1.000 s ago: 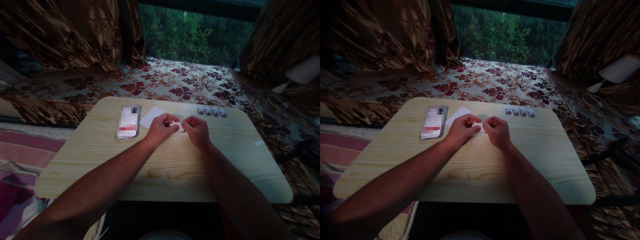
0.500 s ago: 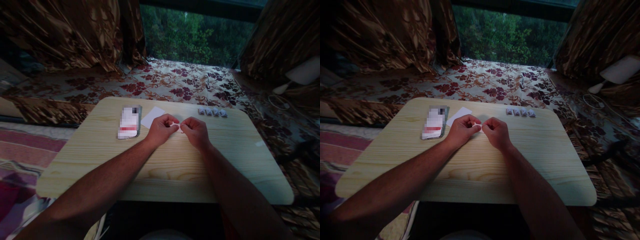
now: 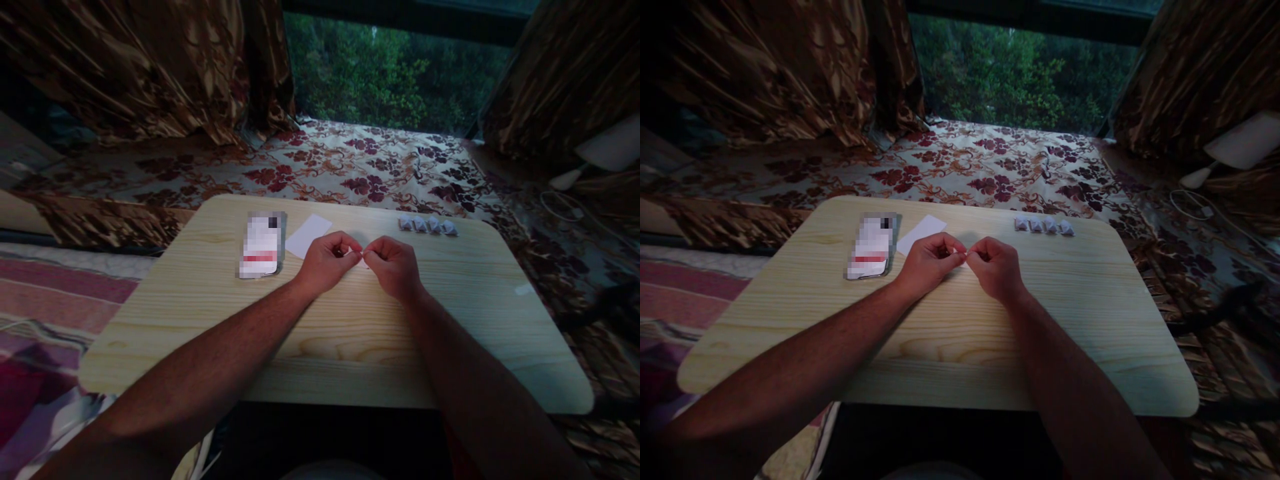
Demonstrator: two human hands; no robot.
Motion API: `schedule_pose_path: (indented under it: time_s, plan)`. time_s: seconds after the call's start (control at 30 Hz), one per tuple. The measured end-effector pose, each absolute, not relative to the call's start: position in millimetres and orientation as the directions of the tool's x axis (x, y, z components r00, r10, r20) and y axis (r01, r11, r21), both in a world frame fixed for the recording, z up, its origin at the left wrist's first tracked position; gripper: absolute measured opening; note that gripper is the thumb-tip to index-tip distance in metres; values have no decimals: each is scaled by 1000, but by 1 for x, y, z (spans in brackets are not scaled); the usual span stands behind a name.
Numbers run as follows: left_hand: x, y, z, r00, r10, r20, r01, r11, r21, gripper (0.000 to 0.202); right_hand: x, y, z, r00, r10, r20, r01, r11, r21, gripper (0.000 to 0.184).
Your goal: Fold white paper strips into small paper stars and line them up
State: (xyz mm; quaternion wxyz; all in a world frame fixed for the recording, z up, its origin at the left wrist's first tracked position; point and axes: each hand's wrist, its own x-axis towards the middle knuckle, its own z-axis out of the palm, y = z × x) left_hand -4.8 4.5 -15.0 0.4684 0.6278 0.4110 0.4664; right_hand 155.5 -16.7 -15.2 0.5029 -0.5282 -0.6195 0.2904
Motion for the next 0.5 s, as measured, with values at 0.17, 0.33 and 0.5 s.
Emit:
schedule_pose_path:
  time_s: [0.17,0.33,0.5]
  plan:
    - [-5,5,-16,234,946,226,38,-241,970,10,155,-17,-15,21,948,317,378,286,-881,9]
    - [-6,6,-14,246,951,190,-31,-189,982,12,155,-18,-13,5,954,298,384,274,-882,7]
    - [-5,6,-11,261,951,164,-75,-149,986,14,155,-18,-14,-9,952,307,397,285,-872,9]
